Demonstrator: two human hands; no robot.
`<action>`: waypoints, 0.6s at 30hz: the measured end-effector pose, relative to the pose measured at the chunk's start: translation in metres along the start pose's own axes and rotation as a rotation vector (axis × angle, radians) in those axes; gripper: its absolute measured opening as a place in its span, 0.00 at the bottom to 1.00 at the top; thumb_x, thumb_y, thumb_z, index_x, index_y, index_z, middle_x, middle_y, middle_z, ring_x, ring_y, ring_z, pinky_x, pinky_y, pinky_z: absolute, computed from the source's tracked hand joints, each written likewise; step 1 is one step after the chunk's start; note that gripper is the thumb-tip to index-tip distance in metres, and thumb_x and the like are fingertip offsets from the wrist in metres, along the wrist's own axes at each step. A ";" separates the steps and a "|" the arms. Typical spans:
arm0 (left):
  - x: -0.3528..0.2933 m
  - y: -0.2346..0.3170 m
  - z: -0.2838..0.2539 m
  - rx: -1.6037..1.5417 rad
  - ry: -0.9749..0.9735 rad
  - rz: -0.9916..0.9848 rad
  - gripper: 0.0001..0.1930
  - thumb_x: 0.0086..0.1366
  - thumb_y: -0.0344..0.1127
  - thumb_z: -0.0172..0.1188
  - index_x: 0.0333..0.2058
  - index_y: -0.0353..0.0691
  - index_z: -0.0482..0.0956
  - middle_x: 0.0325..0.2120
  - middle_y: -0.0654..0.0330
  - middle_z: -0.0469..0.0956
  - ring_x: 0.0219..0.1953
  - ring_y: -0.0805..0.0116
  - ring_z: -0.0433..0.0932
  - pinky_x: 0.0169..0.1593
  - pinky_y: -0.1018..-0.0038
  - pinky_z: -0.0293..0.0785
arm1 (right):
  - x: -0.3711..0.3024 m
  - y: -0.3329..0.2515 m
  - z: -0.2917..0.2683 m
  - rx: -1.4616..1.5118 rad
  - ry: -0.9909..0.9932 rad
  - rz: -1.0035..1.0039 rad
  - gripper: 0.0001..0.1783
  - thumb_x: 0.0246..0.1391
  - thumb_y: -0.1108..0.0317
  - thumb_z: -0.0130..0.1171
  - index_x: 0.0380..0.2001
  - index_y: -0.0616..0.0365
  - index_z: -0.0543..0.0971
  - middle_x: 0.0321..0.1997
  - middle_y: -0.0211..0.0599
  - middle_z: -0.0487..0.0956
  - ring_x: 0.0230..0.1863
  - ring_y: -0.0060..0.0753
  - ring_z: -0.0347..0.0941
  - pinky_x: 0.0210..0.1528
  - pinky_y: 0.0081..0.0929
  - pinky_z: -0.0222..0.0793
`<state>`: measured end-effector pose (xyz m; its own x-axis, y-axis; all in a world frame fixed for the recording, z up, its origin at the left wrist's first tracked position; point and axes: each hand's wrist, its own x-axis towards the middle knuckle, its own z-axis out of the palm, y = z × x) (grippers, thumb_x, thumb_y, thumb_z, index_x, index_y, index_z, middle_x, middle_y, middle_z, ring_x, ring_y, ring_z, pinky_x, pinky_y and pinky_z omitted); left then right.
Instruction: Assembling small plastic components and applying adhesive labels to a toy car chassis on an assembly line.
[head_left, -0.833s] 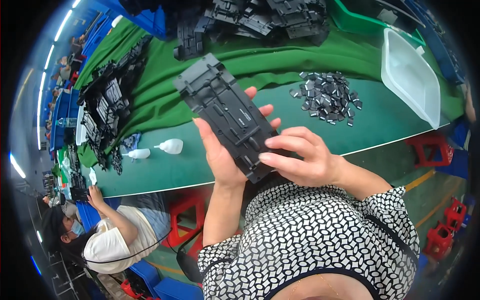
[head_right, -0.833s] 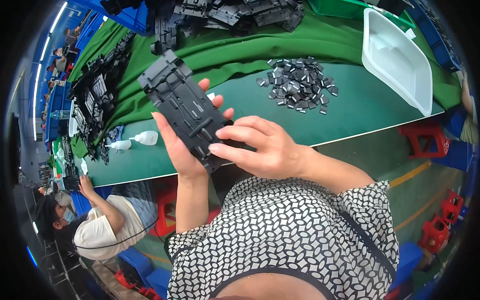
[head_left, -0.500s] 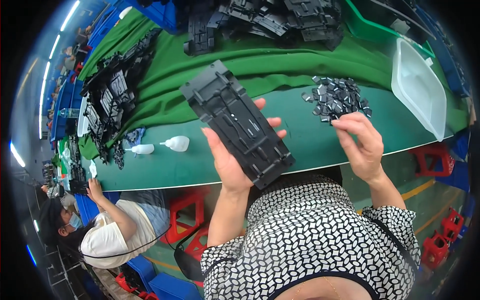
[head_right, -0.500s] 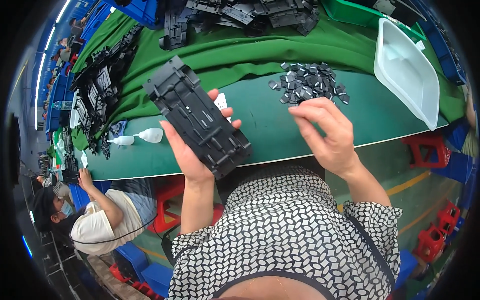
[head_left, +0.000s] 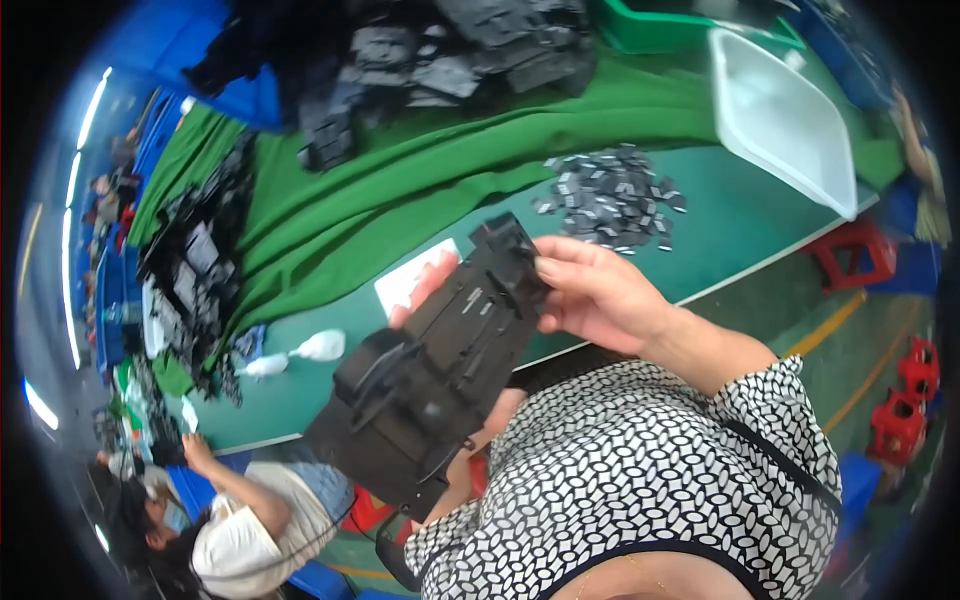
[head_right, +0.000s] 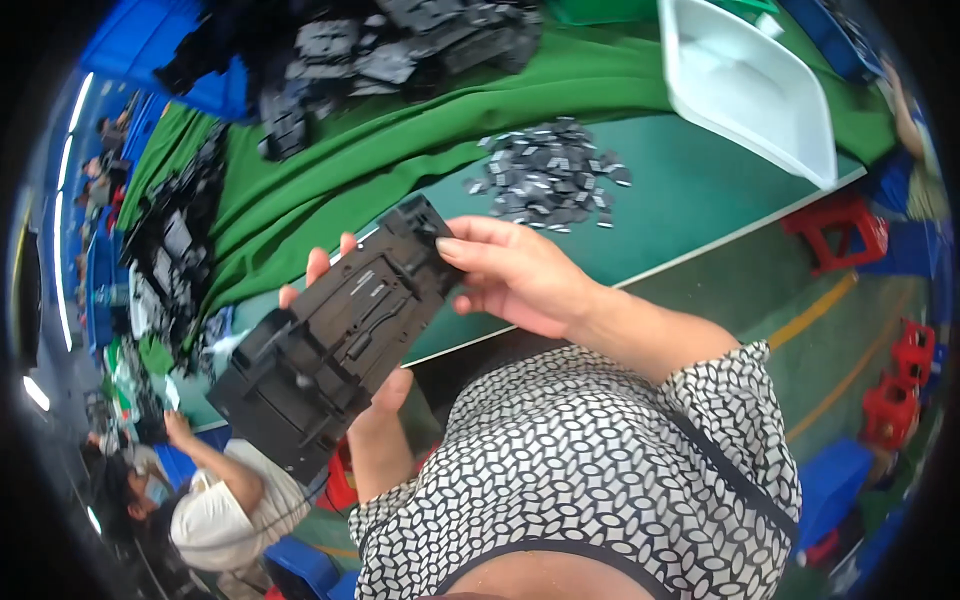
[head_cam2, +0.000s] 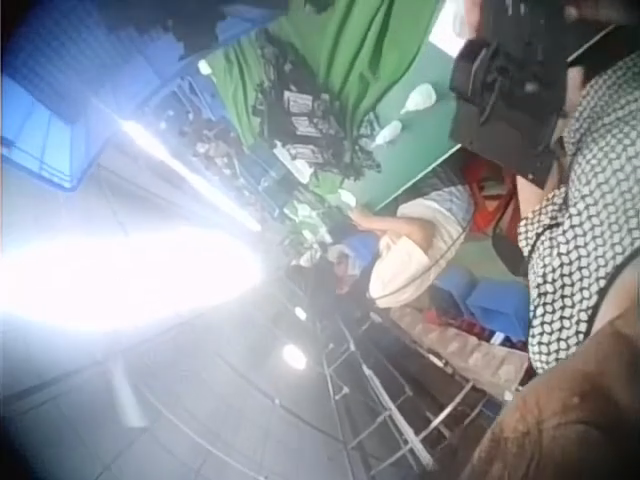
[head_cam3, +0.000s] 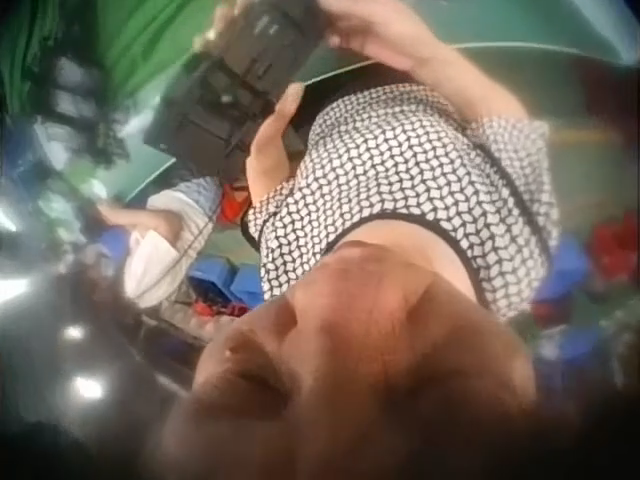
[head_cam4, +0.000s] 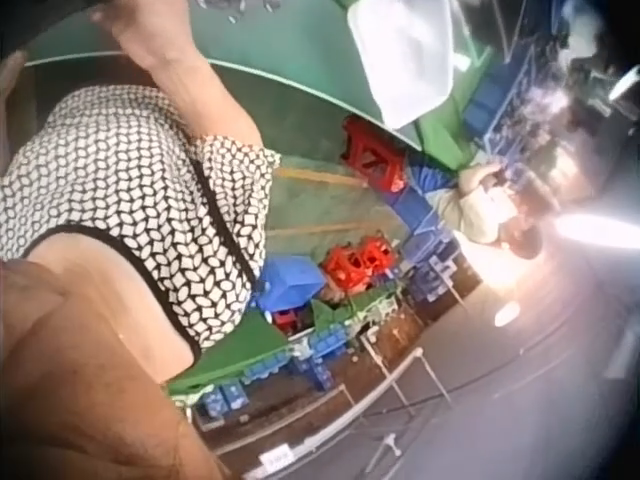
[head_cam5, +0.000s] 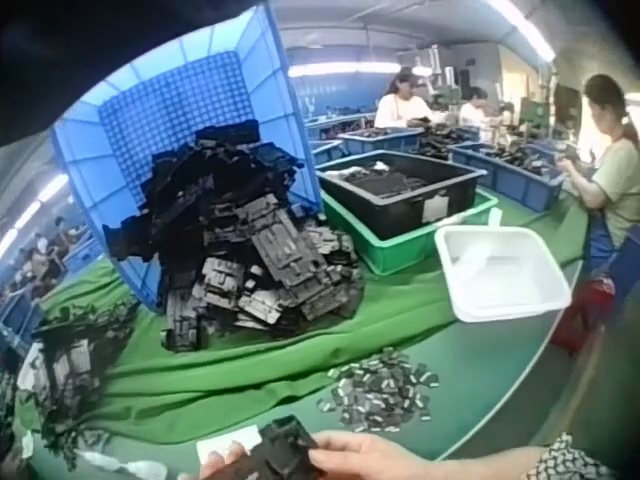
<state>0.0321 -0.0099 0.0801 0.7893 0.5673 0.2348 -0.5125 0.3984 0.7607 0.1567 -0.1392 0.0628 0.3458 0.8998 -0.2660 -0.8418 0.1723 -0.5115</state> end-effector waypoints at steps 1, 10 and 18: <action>-0.007 0.014 0.005 -0.441 0.226 -0.340 0.32 0.61 0.44 0.56 0.60 0.44 0.54 0.56 0.52 0.61 0.61 0.52 0.57 0.60 0.55 0.60 | -0.001 -0.008 0.001 -0.040 -0.003 -0.018 0.14 0.58 0.64 0.53 0.45 0.56 0.72 0.39 0.26 0.75 0.37 0.16 0.70 0.34 0.18 0.67; -0.014 0.009 -0.012 -0.393 -0.159 -0.774 0.47 0.55 0.58 0.57 0.59 0.27 0.47 0.55 0.36 0.56 0.53 0.33 0.64 0.44 0.40 0.72 | -0.014 -0.033 0.013 -1.017 -0.131 -0.391 0.20 0.54 0.69 0.57 0.50 0.64 0.71 0.44 0.38 0.76 0.44 0.27 0.73 0.48 0.25 0.68; -0.034 0.005 -0.038 -0.426 -0.051 -0.643 0.48 0.55 0.60 0.57 0.60 0.29 0.45 0.52 0.30 0.61 0.45 0.40 0.73 0.42 0.50 0.76 | -0.029 -0.053 -0.014 -1.527 0.151 -0.868 0.14 0.49 0.69 0.60 0.40 0.61 0.76 0.34 0.40 0.76 0.36 0.33 0.74 0.35 0.27 0.71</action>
<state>-0.0102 0.0010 0.0531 0.9851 0.1005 -0.1394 -0.0254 0.8874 0.4602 0.1975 -0.1803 0.0865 0.5484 0.7036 0.4518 0.6634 -0.0372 -0.7473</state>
